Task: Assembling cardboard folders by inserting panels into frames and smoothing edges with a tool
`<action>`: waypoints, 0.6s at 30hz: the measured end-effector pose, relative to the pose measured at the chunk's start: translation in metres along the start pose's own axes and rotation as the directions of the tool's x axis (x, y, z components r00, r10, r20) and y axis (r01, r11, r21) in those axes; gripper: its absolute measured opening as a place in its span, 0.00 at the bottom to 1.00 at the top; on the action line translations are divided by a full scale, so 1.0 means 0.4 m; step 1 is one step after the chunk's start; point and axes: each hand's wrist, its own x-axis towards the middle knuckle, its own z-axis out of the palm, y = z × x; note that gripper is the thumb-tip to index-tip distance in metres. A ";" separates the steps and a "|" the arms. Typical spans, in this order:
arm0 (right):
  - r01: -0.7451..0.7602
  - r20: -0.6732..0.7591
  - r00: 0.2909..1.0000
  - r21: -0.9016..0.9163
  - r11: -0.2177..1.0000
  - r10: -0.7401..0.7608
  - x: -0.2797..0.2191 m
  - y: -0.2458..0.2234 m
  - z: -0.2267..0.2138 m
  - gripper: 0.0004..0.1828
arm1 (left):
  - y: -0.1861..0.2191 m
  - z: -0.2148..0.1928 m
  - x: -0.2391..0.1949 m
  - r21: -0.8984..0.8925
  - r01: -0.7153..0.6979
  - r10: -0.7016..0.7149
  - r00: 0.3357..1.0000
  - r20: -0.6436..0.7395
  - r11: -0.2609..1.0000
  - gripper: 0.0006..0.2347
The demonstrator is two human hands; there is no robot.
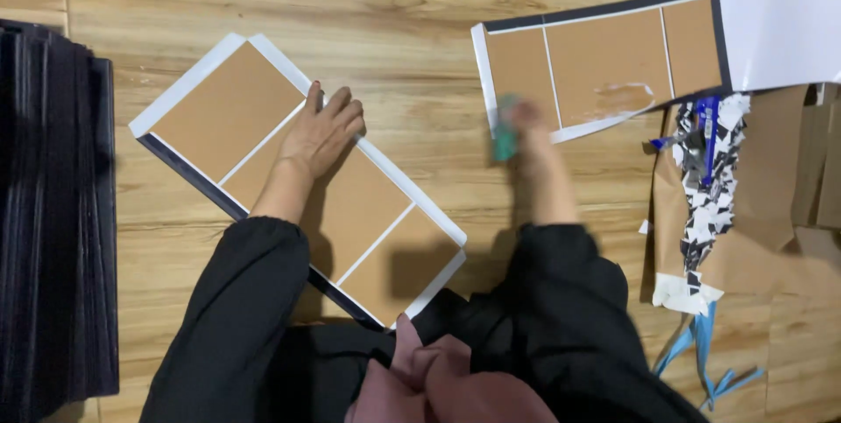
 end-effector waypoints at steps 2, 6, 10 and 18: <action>0.054 -0.311 0.948 -0.069 0.996 -0.072 0.040 -0.037 -0.155 0.10 | 0.007 -0.004 0.008 0.053 0.035 -0.039 0.996 0.083 0.998 0.10; 0.113 -0.379 0.916 -0.060 0.992 -0.128 0.003 -0.068 -0.260 0.11 | -0.003 -0.013 0.020 0.028 0.026 -0.030 0.988 0.149 0.999 0.12; 0.045 -0.318 0.942 -0.195 0.980 -0.106 0.011 0.038 -0.243 0.12 | -0.015 -0.010 -0.024 0.013 0.026 -0.027 0.995 0.101 1.000 0.15; 0.178 0.247 0.964 -0.324 0.929 -0.098 0.065 0.093 0.267 0.22 | 0.019 0.006 -0.200 -0.227 0.222 -0.224 0.974 0.017 0.948 0.23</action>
